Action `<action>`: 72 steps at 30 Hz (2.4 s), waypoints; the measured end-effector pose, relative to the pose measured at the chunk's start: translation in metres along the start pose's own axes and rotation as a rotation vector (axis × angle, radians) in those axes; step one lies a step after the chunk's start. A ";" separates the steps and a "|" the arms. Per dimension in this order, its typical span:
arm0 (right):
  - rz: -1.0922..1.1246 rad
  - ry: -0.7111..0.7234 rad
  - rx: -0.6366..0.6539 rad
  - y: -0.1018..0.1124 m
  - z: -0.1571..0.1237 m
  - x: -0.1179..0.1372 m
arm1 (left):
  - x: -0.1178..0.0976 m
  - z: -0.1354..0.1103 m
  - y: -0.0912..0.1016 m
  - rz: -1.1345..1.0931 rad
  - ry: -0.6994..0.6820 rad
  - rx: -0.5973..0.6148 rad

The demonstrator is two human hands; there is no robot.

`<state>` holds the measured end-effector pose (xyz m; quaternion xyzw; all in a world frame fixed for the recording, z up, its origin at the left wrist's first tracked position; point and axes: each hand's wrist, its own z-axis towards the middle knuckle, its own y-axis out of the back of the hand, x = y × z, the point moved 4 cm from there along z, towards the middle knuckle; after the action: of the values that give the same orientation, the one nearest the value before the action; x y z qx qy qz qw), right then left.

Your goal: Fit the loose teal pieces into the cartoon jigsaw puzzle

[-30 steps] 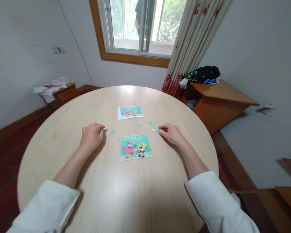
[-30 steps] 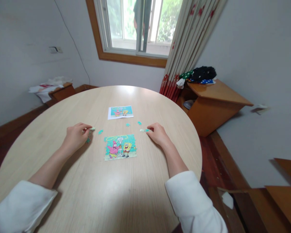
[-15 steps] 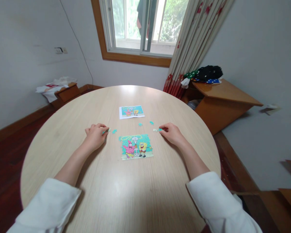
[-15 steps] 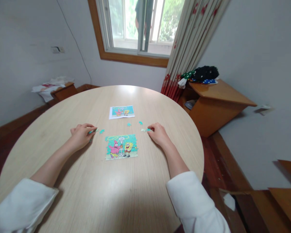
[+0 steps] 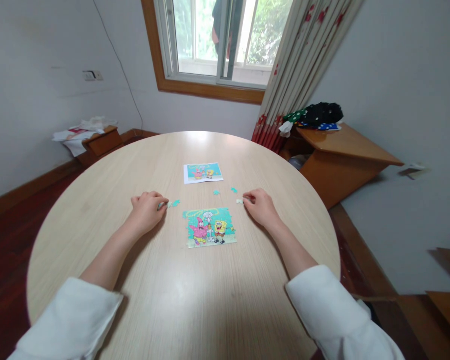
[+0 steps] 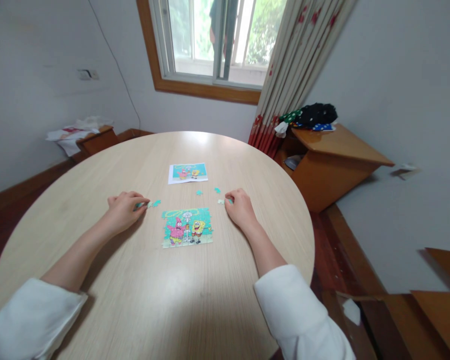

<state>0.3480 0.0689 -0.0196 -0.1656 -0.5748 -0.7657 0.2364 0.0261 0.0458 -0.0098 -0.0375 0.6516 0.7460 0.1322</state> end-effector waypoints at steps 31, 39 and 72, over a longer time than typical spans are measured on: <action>-0.189 -0.050 -0.029 -0.017 0.008 -0.001 | -0.013 -0.001 -0.002 -0.089 -0.052 -0.077; -0.118 -0.059 0.007 -0.021 0.009 -0.001 | -0.014 -0.001 -0.002 -0.106 -0.051 -0.078; 0.040 0.122 -0.039 -0.014 0.006 0.010 | 0.013 0.000 0.016 -0.204 0.264 -0.167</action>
<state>0.3319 0.0762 -0.0238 -0.1346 -0.5409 -0.7805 0.2832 0.0099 0.0454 0.0029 -0.2117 0.5919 0.7689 0.1171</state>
